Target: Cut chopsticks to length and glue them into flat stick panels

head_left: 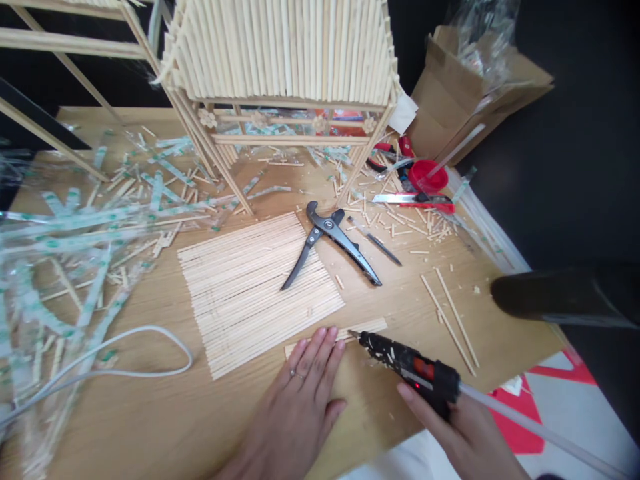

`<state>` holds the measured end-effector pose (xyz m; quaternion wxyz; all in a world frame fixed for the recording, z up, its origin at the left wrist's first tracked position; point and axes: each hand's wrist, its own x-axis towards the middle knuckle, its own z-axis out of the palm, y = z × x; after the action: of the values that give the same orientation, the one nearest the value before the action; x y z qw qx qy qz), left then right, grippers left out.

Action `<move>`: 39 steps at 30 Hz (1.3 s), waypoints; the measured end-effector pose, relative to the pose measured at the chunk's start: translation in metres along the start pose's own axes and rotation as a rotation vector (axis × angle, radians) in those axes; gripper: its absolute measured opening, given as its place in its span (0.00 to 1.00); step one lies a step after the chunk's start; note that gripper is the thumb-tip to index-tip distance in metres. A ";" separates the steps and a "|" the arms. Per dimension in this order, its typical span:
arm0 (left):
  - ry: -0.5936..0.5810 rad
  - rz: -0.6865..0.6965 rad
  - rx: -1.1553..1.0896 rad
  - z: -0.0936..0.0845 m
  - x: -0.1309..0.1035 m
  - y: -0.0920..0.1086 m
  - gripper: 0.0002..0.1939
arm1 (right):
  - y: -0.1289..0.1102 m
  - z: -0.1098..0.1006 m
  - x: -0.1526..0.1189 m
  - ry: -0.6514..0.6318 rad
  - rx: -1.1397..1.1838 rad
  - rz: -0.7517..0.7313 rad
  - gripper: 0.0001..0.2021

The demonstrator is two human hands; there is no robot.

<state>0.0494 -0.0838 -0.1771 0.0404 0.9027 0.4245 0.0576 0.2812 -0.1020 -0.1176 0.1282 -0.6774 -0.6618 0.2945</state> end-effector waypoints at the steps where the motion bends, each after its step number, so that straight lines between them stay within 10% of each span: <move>1: 0.002 0.003 -0.003 0.001 0.000 0.000 0.29 | 0.000 -0.001 0.000 0.008 -0.005 0.003 0.17; 19: 0.000 0.000 0.000 -0.002 0.000 0.002 0.29 | 0.033 -0.024 -0.011 0.017 -0.035 0.139 0.20; 32: 0.006 0.016 0.027 -0.002 0.000 0.001 0.30 | -0.012 -0.007 -0.002 -0.016 0.100 0.187 0.20; 39: 0.008 0.005 0.016 0.000 -0.001 0.001 0.29 | 0.005 -0.017 -0.008 -0.041 0.027 0.205 0.20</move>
<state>0.0496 -0.0850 -0.1772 0.0312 0.9037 0.4230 0.0581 0.2954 -0.1063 -0.1051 0.0929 -0.7337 -0.5874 0.3287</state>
